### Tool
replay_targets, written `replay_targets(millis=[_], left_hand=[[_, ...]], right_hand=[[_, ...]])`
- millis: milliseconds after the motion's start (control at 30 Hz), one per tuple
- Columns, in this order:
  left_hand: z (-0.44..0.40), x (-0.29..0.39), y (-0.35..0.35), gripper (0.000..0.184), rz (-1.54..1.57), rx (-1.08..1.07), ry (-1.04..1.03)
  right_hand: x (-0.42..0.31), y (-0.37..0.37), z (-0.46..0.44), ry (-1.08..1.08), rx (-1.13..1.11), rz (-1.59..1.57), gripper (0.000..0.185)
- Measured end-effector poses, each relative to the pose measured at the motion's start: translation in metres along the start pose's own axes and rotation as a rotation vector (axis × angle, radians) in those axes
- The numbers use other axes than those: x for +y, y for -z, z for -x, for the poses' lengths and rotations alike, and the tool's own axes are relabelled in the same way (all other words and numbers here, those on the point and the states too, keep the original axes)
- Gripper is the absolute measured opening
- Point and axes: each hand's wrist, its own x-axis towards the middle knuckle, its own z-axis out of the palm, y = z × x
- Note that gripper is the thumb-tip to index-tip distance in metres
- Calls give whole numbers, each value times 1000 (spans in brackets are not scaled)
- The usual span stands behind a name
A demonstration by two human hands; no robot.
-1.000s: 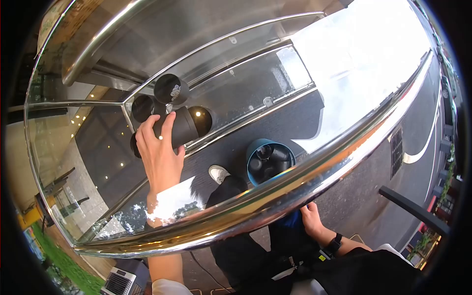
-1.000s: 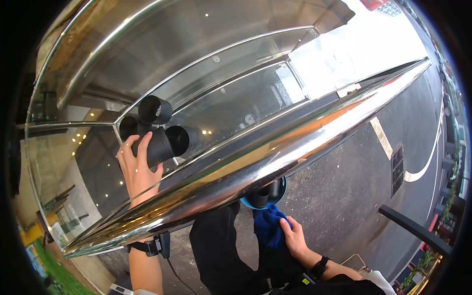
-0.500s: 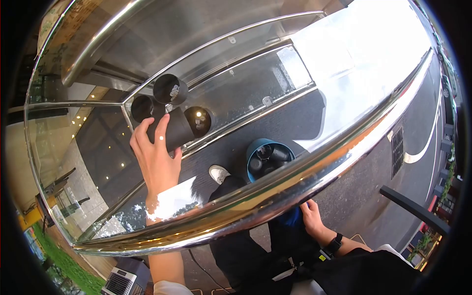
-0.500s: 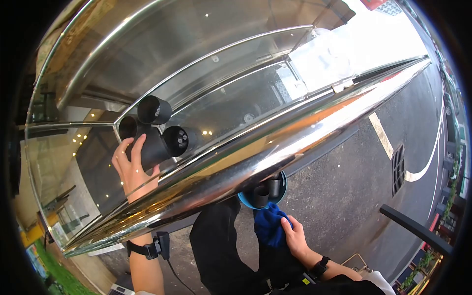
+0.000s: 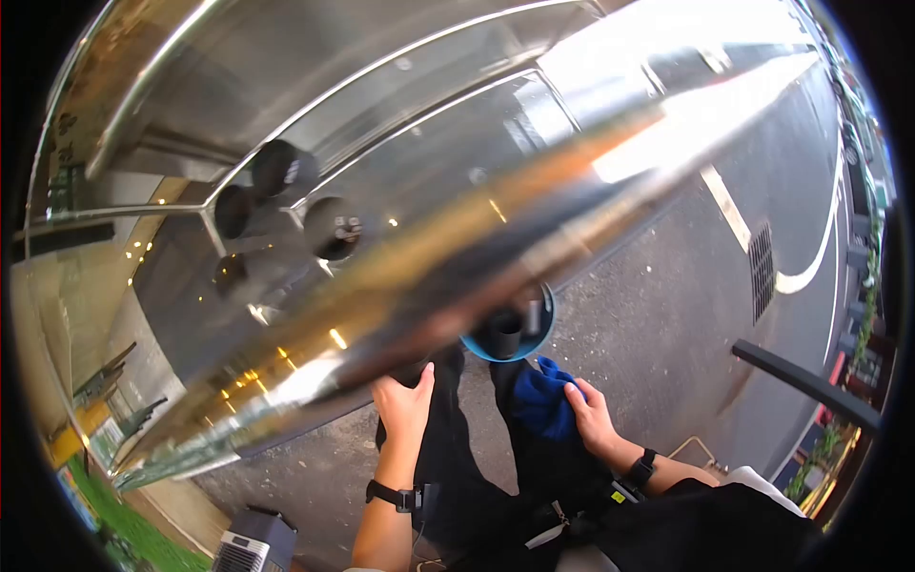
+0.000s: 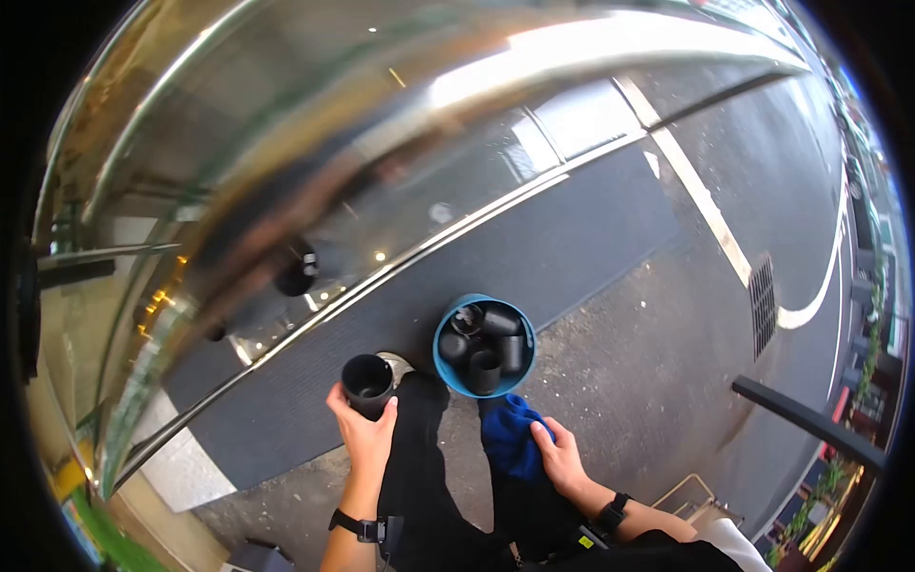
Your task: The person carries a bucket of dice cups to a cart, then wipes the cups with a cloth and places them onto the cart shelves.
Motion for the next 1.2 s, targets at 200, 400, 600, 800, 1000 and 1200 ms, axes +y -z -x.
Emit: replay_targets(millis=[200,400,600,800,1000,1200], left_hand=[[-16,-19,-107,78,-356,-282,-230],[-32,-46,-203,78,-591,-382,-266],[-43,-49,-243,79,-801,-331,-318],[-44,-40,-250,77,-919,-444,-324],[-43,-36,-260,77,-930,-492,-313],[-22,-85,-242,85,-305,-270,-342]], right_hand=[[51,40,11,-16,89,-43,31],[118,90,26,-84,215,-245,27],[165,116,30,-165,285,-317,24],[168,109,22,-189,262,-321,27],[158,108,19,-196,228,-266,27],[151,111,14,-182,243,-275,26]])
